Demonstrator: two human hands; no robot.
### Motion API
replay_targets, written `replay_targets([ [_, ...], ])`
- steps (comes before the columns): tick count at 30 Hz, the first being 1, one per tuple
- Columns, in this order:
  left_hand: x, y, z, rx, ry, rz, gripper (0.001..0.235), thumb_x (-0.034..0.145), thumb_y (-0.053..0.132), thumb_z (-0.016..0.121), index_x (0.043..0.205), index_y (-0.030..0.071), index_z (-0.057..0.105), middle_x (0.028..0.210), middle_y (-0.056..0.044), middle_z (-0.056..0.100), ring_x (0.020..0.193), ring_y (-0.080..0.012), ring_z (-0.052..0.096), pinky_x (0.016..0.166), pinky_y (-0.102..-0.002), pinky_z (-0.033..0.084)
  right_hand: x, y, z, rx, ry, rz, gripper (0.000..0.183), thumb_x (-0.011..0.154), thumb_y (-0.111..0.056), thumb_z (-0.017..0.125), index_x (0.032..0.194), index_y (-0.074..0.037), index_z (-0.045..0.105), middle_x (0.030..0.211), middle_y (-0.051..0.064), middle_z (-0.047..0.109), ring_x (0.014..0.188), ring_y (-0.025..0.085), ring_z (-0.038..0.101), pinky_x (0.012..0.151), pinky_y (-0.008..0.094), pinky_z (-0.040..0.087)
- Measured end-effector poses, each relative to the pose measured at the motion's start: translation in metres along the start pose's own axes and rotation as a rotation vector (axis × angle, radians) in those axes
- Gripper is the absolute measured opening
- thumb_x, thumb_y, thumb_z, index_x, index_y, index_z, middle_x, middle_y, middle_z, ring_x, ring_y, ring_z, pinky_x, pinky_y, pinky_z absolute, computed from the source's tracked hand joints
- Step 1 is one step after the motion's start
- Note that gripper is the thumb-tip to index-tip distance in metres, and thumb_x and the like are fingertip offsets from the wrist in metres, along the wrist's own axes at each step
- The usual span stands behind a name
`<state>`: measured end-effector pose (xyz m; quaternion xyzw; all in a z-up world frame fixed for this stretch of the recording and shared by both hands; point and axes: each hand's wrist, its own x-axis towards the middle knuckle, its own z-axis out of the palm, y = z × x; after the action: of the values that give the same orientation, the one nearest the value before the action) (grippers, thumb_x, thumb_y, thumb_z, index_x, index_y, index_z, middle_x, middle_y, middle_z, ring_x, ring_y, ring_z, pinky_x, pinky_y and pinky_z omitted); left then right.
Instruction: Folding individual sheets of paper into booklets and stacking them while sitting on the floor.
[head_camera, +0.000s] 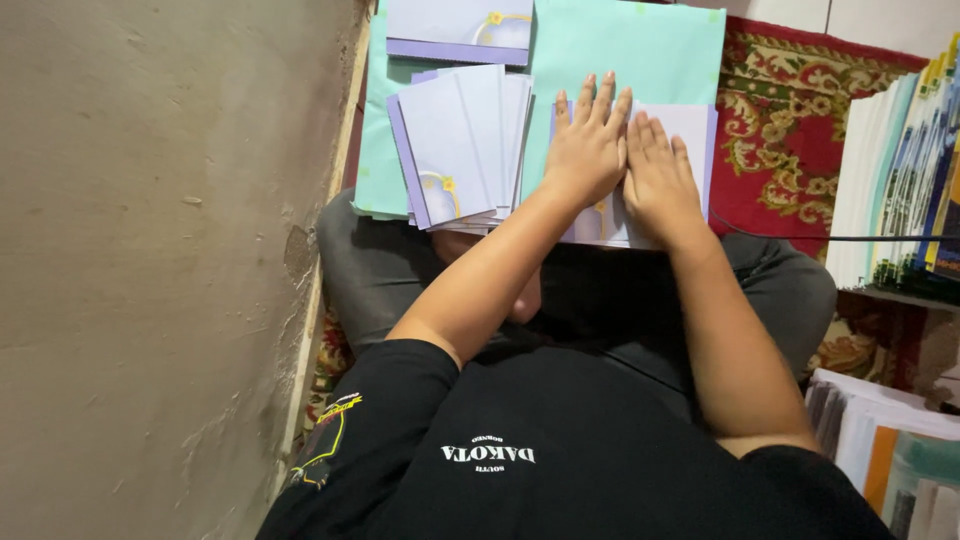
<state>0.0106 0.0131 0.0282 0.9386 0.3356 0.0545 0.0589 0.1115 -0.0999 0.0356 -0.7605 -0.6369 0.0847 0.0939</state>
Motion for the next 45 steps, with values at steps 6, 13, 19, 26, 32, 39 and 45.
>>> replay_targets([
  [6,0.001,0.001,0.011,-0.014,0.058,-0.001,0.062,0.102,0.034,0.037,0.161,0.017,0.031,0.168,-0.012,0.02,0.156,-0.0352,0.016,0.124,-0.064,0.015,-0.024,-0.006,0.011,-0.072,0.104,-0.056,0.063,0.107,-0.023,0.037,0.162,0.005,0.028,0.17,0.021,0.025,0.158,0.034,0.022,0.126,0.05,0.014],
  [13,-0.002,0.002,0.002,-0.063,0.045,0.002,0.06,0.105,0.032,0.037,0.162,0.016,0.029,0.169,-0.013,0.019,0.157,-0.0345,0.014,0.126,-0.062,0.01,-0.087,-0.019,0.027,-0.112,0.114,-0.039,0.07,0.102,-0.023,0.048,0.163,0.002,0.026,0.17,0.021,0.026,0.156,0.036,0.028,0.125,0.052,0.021],
  [19,-0.003,0.001,0.002,-0.008,0.042,-0.004,0.061,0.104,0.034,0.034,0.162,0.016,0.028,0.169,-0.014,0.019,0.156,-0.0359,0.015,0.125,-0.063,0.012,-0.048,-0.01,0.022,-0.092,0.145,-0.03,0.068,0.1,-0.017,0.045,0.162,0.004,0.028,0.168,0.023,0.031,0.155,0.036,0.029,0.124,0.053,0.023],
  [26,-0.009,0.001,-0.018,0.014,-0.037,0.031,0.058,0.107,0.039,0.032,0.163,0.029,0.022,0.169,-0.017,0.014,0.156,-0.0385,0.013,0.123,-0.064,0.015,-0.014,-0.008,0.01,-0.059,0.112,0.022,0.064,0.107,-0.023,0.034,0.164,0.004,0.021,0.17,0.022,0.022,0.157,0.036,0.021,0.125,0.055,0.016],
  [32,-0.012,0.002,-0.035,-0.042,-0.127,0.037,0.058,0.107,0.037,0.032,0.163,0.026,0.021,0.169,-0.018,0.011,0.156,-0.0384,0.01,0.123,-0.063,0.011,-0.074,-0.018,0.027,-0.122,0.124,0.052,0.069,0.104,-0.023,0.044,0.164,0.002,0.023,0.171,0.021,0.022,0.157,0.035,0.022,0.126,0.053,0.018],
  [39,-0.012,0.001,-0.027,-0.018,-0.089,0.036,0.059,0.107,0.038,0.034,0.163,0.026,0.022,0.169,-0.018,0.012,0.156,-0.0389,0.009,0.123,-0.064,0.01,-0.055,-0.009,0.02,-0.055,0.059,0.075,0.066,0.106,-0.024,0.039,0.164,0.001,0.021,0.172,0.019,0.019,0.158,0.035,0.018,0.126,0.053,0.014],
  [45,0.001,0.002,0.031,0.057,0.253,-0.02,0.061,0.1,0.038,0.046,0.156,0.015,0.041,0.164,-0.012,0.033,0.153,-0.0339,0.029,0.123,-0.064,0.024,0.016,0.014,0.015,-0.051,0.098,0.058,0.061,0.109,-0.025,0.032,0.163,0.001,0.025,0.17,0.021,0.023,0.156,0.036,0.02,0.124,0.055,0.017],
])
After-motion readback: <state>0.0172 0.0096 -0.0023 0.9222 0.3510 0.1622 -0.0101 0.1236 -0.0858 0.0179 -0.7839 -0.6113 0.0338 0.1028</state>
